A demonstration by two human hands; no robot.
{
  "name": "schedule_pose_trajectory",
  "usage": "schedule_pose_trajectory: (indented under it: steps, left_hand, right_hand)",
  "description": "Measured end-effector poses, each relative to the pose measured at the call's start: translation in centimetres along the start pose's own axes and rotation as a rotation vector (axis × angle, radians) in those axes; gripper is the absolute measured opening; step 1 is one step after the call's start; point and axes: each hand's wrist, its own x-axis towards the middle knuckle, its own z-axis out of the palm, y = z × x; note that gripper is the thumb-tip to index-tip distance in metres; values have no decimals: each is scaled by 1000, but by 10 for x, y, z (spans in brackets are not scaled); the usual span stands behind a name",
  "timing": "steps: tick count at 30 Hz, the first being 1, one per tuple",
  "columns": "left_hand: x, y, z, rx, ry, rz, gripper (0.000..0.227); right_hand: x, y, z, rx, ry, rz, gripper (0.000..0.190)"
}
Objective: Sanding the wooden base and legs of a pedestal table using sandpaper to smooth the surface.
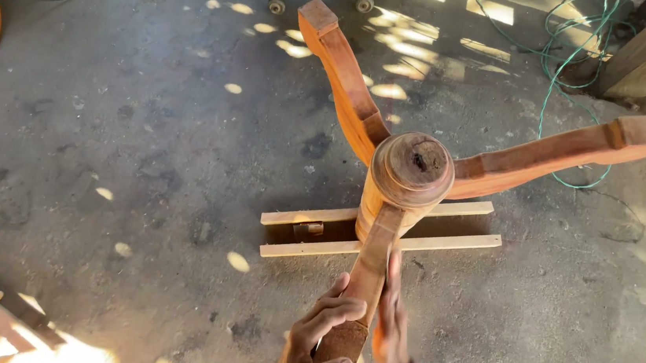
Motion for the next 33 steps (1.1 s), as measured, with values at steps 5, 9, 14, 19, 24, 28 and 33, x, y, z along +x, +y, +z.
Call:
schedule_pose_trajectory:
  steps: [5, 9, 14, 19, 24, 28, 33]
  left_hand:
    - [2, -15, 8, 19, 91, 91, 63]
    - [-4, -44, 11, -12, 62, 229, 67]
    - [2, -21, 9, -51, 67, 308, 55]
    - [-9, -33, 16, -131, -10, 365, 50]
    - [-7, -53, 13, -74, 35, 522, 51]
    - [0, -52, 11, -57, 54, 492, 48]
    - [-2, -57, 12, -97, 47, 523, 43]
  right_hand:
    - [16, 39, -20, -107, 27, -115, 71]
    - [32, 71, -32, -155, -14, -214, 73]
    - [80, 133, -67, -66, -126, -333, 80]
    - [26, 127, -48, -45, -101, -422, 80]
    - [13, 132, -29, -121, 23, -649, 65]
    - [69, 170, -52, -209, 78, -554, 65]
    - [47, 119, -43, -223, 54, -525, 66]
